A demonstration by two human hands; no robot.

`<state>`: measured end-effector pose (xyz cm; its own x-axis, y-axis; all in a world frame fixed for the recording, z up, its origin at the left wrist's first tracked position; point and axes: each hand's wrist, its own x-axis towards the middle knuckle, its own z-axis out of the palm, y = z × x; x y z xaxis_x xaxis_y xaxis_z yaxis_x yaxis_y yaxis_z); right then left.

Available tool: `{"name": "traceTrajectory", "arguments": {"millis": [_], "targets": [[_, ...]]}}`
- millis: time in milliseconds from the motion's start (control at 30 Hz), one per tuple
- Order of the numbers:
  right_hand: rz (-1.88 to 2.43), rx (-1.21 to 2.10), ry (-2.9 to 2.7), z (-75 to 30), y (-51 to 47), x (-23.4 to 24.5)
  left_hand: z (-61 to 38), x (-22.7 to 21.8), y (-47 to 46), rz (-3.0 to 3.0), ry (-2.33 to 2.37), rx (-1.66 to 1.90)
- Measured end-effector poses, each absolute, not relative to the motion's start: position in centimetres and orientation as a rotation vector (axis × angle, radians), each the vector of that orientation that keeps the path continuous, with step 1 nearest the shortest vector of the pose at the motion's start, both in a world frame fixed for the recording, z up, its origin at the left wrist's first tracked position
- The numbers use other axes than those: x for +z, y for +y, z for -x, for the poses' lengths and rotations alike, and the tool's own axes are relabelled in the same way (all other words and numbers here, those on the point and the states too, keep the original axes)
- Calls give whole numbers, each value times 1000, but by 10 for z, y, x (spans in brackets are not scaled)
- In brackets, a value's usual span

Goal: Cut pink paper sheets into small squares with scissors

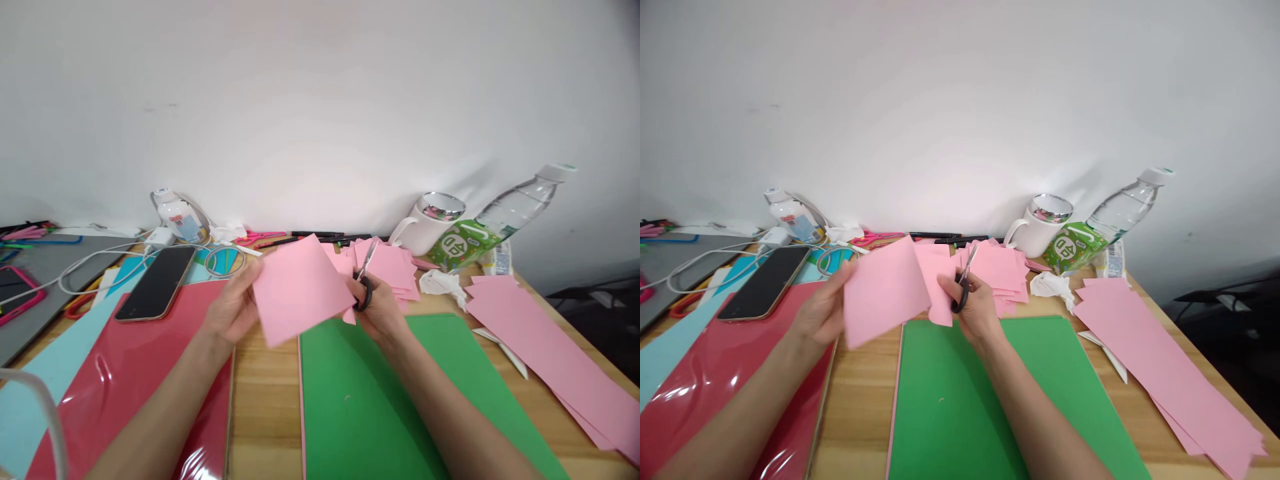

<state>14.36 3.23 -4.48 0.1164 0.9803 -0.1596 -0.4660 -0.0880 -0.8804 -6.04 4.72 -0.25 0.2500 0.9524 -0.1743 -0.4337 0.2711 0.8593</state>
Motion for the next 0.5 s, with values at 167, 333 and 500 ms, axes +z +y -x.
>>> {"name": "traceTrajectory", "arguments": {"millis": [167,333,500], "targets": [[1192,981,-686,-145,32,-45,56,-3,44,-859,733,978],[1211,947,-841,-149,31,-41,59,-7,48,-861,846,885],[1184,927,-866,-167,36,-37,76,-4,58,-876,958,1029]]}}
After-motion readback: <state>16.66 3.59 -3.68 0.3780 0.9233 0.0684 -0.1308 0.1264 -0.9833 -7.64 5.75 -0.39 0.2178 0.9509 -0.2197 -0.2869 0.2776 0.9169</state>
